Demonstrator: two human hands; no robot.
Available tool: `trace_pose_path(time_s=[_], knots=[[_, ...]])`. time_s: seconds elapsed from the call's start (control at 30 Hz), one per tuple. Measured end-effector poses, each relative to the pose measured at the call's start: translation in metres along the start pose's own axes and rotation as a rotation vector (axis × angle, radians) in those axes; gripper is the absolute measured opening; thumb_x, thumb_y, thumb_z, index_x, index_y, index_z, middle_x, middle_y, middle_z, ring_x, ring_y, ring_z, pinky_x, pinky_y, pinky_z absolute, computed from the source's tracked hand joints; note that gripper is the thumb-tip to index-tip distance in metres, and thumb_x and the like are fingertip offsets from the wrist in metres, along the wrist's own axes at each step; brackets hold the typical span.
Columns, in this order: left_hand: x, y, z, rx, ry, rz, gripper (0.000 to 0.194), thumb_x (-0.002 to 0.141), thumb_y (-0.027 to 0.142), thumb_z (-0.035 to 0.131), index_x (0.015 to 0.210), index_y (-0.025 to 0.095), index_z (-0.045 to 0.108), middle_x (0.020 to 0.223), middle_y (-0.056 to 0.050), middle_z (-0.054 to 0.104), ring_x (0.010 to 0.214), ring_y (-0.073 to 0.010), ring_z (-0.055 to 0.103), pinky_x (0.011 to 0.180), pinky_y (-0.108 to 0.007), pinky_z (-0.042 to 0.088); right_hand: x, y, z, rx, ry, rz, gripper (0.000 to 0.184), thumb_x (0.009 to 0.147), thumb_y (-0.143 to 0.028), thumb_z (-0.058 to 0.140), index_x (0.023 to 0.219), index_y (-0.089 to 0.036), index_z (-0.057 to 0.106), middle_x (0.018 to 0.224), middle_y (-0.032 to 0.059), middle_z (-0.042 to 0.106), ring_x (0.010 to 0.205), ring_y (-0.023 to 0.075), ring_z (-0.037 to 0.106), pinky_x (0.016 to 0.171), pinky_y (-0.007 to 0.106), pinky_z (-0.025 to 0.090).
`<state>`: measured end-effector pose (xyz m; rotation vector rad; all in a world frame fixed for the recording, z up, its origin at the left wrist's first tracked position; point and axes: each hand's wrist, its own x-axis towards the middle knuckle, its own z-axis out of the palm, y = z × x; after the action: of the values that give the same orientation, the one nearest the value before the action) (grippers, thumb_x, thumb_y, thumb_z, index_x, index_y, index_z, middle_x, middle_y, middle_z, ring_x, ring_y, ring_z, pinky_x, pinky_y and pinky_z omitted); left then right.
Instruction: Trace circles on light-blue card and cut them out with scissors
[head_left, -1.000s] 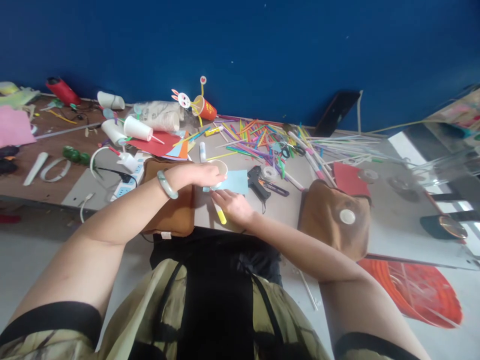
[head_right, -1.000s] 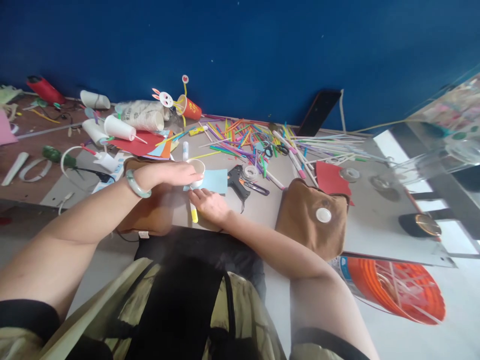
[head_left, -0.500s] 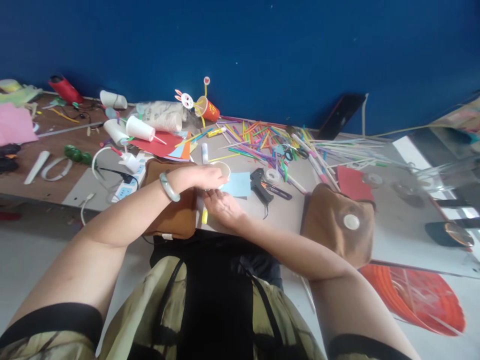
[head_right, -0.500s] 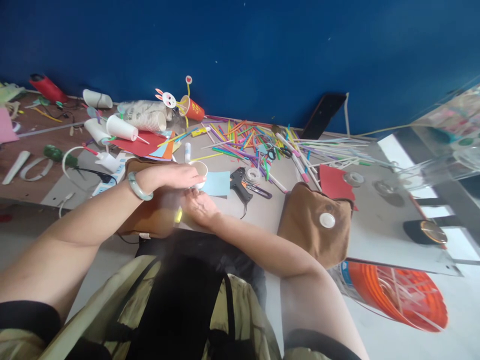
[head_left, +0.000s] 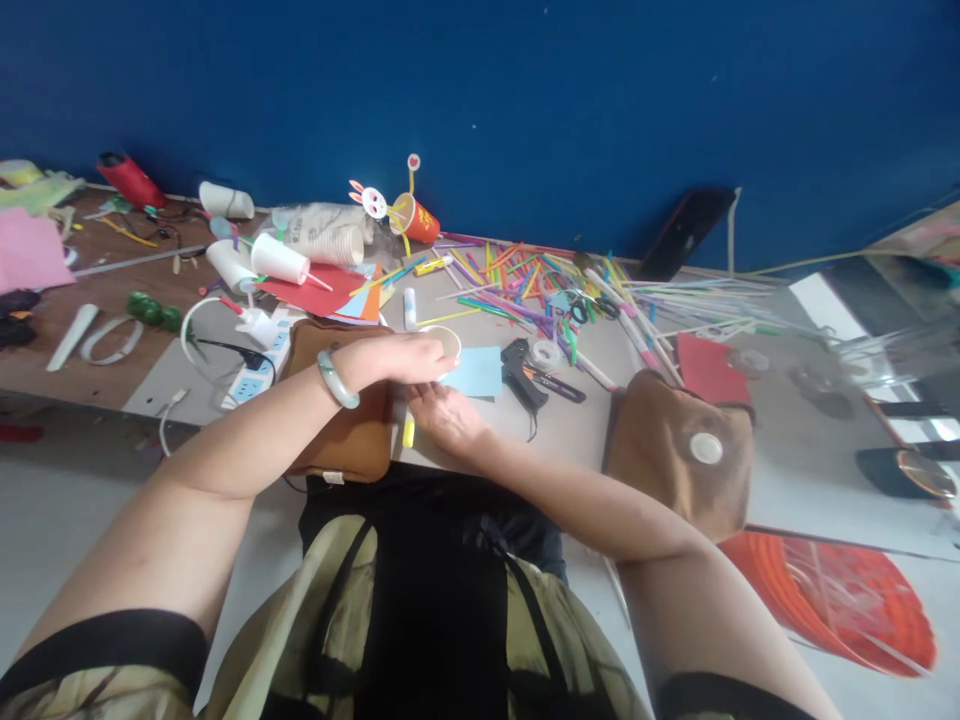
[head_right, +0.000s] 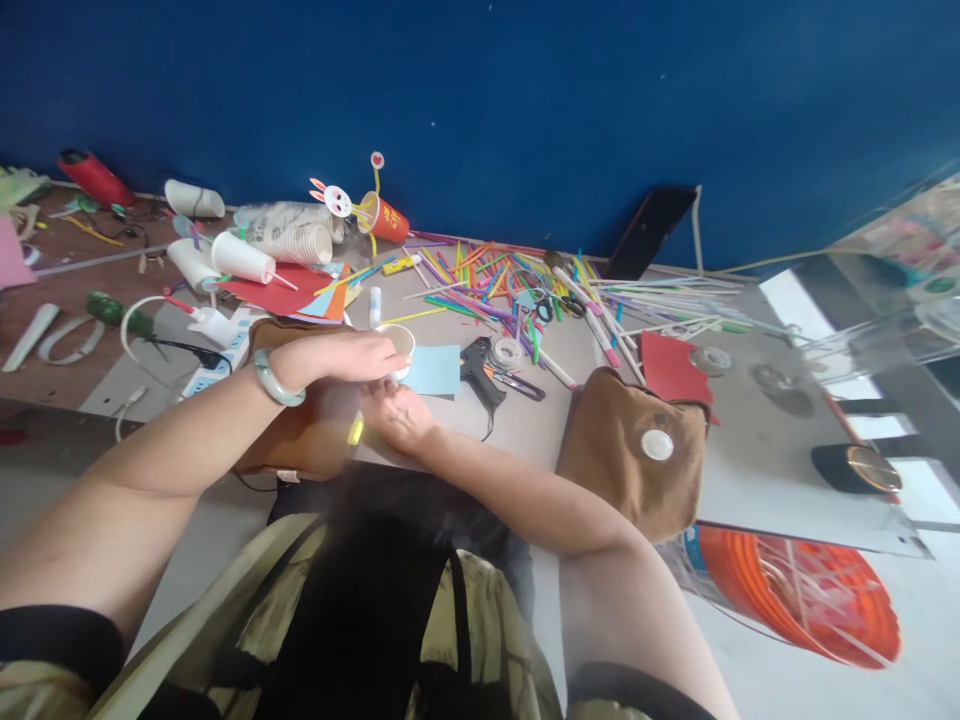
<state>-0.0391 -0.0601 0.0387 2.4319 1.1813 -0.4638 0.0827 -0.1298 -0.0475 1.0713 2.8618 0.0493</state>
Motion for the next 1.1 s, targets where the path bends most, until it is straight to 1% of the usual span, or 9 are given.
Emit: trace_pose_path(time_s=[0.1, 0.17, 0.27, 0.37, 0.43, 0.53, 0.73, 0.9, 1.1], knots=[[0.002, -0.001, 0.002, 0.145, -0.017, 0.009, 0.042, 0.103, 0.033, 0.034, 0.11, 0.012, 0.069, 0.094, -0.015, 0.071, 0.081, -0.0225, 0.066, 0.074, -0.032, 0.046, -0.006, 0.002, -0.001, 0.012, -0.009, -0.019, 0.033, 0.097, -0.001, 0.028, 0.11, -0.008, 0.058, 0.095, 0.0168, 0.067, 0.087, 0.0264, 0.067, 0.07, 0.038, 0.056], [0.004, -0.001, 0.004, 0.186, -0.004, 0.041, 0.04, 0.103, 0.03, 0.034, 0.109, 0.011, 0.069, 0.089, -0.014, 0.071, 0.08, -0.0216, 0.065, 0.074, -0.031, 0.045, -0.009, 0.003, -0.001, 0.02, -0.014, -0.027, 0.031, 0.098, -0.002, 0.028, 0.105, -0.01, 0.058, 0.09, 0.0149, 0.067, 0.084, 0.0252, 0.066, 0.068, 0.036, 0.055], [0.004, -0.001, 0.004, 0.186, -0.006, 0.045, 0.04, 0.103, 0.031, 0.034, 0.108, 0.011, 0.068, 0.088, -0.013, 0.07, 0.079, -0.0204, 0.064, 0.073, -0.03, 0.044, -0.007, 0.004, 0.0, 0.003, -0.001, -0.037, 0.032, 0.098, -0.001, 0.028, 0.108, -0.009, 0.058, 0.095, 0.0159, 0.067, 0.087, 0.0252, 0.067, 0.07, 0.036, 0.055], [0.001, 0.002, 0.002, 0.186, -0.024, -0.001, 0.041, 0.104, 0.032, 0.033, 0.109, 0.011, 0.068, 0.091, -0.014, 0.07, 0.079, -0.0208, 0.063, 0.072, -0.03, 0.042, -0.006, 0.005, 0.002, -0.013, 0.012, -0.052, 0.034, 0.098, 0.0, 0.027, 0.112, -0.007, 0.058, 0.099, 0.0168, 0.067, 0.088, 0.0258, 0.066, 0.071, 0.037, 0.055], [0.0, 0.003, 0.001, 0.196, -0.02, -0.024, 0.042, 0.104, 0.033, 0.032, 0.11, 0.011, 0.068, 0.091, -0.015, 0.07, 0.078, -0.0209, 0.063, 0.071, -0.031, 0.042, -0.01, 0.007, 0.004, -0.013, 0.017, -0.059, 0.033, 0.097, 0.0, 0.028, 0.108, -0.009, 0.058, 0.092, 0.0152, 0.066, 0.085, 0.0257, 0.065, 0.069, 0.037, 0.054], [0.001, 0.002, 0.002, 0.203, -0.008, 0.002, 0.041, 0.105, 0.032, 0.033, 0.11, 0.012, 0.068, 0.089, -0.013, 0.07, 0.075, -0.0198, 0.062, 0.07, -0.03, 0.041, -0.017, 0.008, 0.005, -0.022, 0.042, -0.056, 0.031, 0.097, 0.0, 0.03, 0.102, -0.01, 0.058, 0.085, 0.013, 0.064, 0.079, 0.0248, 0.064, 0.064, 0.035, 0.052], [0.001, -0.002, 0.01, 0.272, 0.043, 0.062, 0.037, 0.104, 0.027, 0.035, 0.109, 0.013, 0.069, 0.087, -0.014, 0.07, 0.071, -0.0195, 0.06, 0.07, -0.032, 0.042, -0.012, 0.01, 0.011, -0.022, 0.093, -0.085, 0.03, 0.097, 0.0, 0.031, 0.106, -0.009, 0.058, 0.09, 0.0133, 0.065, 0.08, 0.0238, 0.063, 0.065, 0.035, 0.051], [0.0, -0.001, 0.01, 0.248, 0.064, 0.033, 0.039, 0.105, 0.029, 0.035, 0.109, 0.012, 0.07, 0.086, -0.014, 0.07, 0.072, -0.0197, 0.06, 0.072, -0.033, 0.042, -0.02, 0.016, 0.015, -0.062, 0.15, -0.093, 0.029, 0.097, -0.001, 0.032, 0.097, -0.012, 0.058, 0.077, 0.0086, 0.06, 0.07, 0.0216, 0.059, 0.059, 0.033, 0.046], [0.001, -0.001, 0.009, 0.237, 0.054, 0.055, 0.037, 0.104, 0.026, 0.036, 0.11, 0.01, 0.068, 0.085, -0.013, 0.07, 0.074, -0.0187, 0.062, 0.074, -0.031, 0.044, -0.022, 0.02, 0.017, -0.083, 0.2, -0.127, 0.027, 0.096, -0.001, 0.035, 0.093, -0.014, 0.058, 0.077, 0.0074, 0.061, 0.069, 0.0198, 0.058, 0.061, 0.031, 0.044]])
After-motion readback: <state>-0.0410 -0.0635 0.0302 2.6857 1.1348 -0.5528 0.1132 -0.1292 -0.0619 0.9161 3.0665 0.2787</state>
